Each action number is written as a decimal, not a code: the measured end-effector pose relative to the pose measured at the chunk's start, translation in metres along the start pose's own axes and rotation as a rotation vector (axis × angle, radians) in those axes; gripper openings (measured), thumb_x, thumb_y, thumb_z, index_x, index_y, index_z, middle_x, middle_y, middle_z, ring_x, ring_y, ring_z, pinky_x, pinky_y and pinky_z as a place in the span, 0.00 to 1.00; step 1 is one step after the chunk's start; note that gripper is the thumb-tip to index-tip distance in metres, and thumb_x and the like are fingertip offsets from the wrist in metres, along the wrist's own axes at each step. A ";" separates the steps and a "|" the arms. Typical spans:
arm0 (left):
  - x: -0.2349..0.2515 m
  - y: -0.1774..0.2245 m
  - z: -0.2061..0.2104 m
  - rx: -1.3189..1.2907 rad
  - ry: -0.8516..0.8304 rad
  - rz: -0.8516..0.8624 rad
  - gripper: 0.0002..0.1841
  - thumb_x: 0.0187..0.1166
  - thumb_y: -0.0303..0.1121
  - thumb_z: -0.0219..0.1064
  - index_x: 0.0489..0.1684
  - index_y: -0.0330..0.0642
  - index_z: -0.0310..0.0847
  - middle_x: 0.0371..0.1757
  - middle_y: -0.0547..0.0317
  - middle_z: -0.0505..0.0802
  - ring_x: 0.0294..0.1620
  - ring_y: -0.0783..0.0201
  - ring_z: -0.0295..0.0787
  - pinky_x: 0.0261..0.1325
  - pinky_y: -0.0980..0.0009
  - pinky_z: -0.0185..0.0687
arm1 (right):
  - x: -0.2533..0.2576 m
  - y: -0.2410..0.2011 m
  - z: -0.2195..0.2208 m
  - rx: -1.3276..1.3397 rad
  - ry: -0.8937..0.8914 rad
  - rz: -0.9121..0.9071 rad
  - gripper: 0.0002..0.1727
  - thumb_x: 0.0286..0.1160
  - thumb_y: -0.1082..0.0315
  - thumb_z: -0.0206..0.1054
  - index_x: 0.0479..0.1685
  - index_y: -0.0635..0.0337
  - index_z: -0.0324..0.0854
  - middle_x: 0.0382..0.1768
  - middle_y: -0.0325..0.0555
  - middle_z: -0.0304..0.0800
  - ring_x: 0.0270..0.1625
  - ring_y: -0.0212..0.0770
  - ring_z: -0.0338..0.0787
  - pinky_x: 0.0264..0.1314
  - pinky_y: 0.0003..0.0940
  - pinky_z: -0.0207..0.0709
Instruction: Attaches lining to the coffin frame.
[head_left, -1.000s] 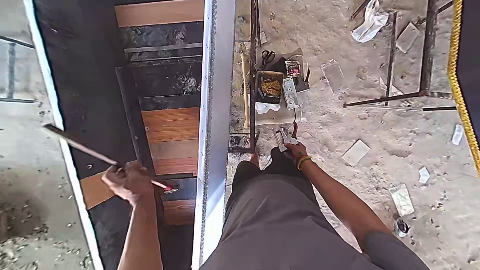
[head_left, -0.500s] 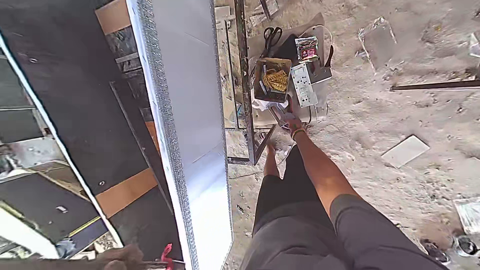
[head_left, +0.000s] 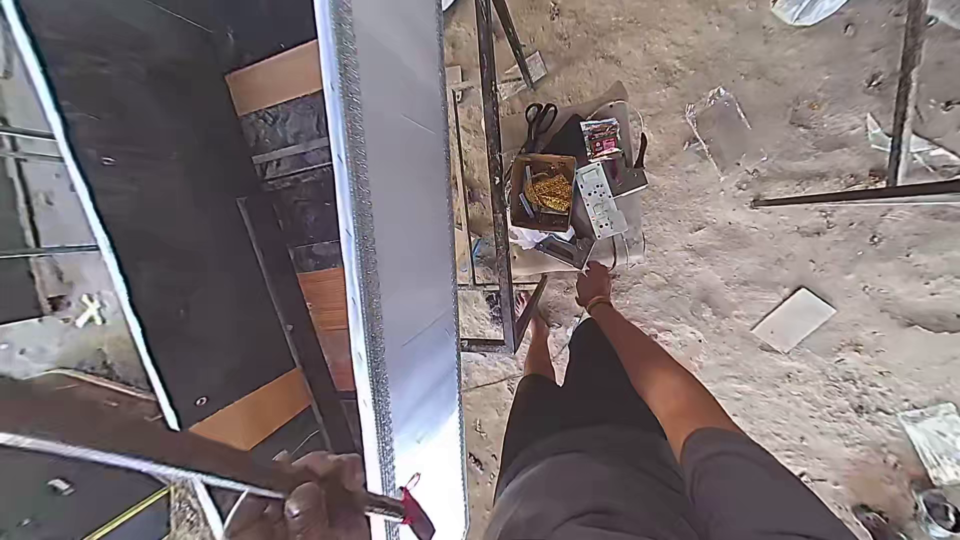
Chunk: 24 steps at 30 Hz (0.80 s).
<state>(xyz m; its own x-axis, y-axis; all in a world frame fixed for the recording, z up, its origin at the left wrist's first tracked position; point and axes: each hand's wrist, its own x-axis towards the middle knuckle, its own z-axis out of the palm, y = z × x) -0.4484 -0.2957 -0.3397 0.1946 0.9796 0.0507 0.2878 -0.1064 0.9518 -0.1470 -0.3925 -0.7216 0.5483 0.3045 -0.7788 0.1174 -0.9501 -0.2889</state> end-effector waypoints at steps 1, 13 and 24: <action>0.000 0.001 0.005 -0.042 -0.013 -0.026 0.11 0.90 0.38 0.59 0.66 0.57 0.75 0.41 0.70 0.92 0.33 0.71 0.89 0.38 0.76 0.87 | -0.014 -0.001 0.000 -0.034 -0.009 -0.040 0.24 0.74 0.61 0.66 0.69 0.59 0.84 0.68 0.62 0.85 0.74 0.61 0.82 0.78 0.61 0.72; 0.002 -0.057 0.178 0.394 -1.040 -0.130 0.21 0.87 0.36 0.60 0.76 0.42 0.80 0.60 0.46 0.92 0.62 0.53 0.91 0.69 0.52 0.84 | -0.283 -0.038 -0.118 0.371 0.440 -1.318 0.08 0.82 0.66 0.62 0.48 0.55 0.85 0.50 0.45 0.89 0.58 0.39 0.89 0.64 0.35 0.86; -0.030 -0.091 0.234 0.699 -0.960 0.483 0.20 0.80 0.25 0.62 0.67 0.52 0.88 0.80 0.44 0.83 0.86 0.44 0.72 0.89 0.42 0.60 | -0.173 0.031 -0.135 -0.270 -0.248 -0.233 0.25 0.86 0.50 0.58 0.64 0.63 0.78 0.51 0.61 0.90 0.56 0.61 0.91 0.59 0.62 0.81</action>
<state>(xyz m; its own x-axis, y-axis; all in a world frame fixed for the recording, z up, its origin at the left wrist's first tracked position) -0.2607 -0.3549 -0.4986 0.9275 0.3325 -0.1709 0.3714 -0.7676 0.5224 -0.1265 -0.4842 -0.5203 0.2697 0.4888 -0.8297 0.4452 -0.8273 -0.3427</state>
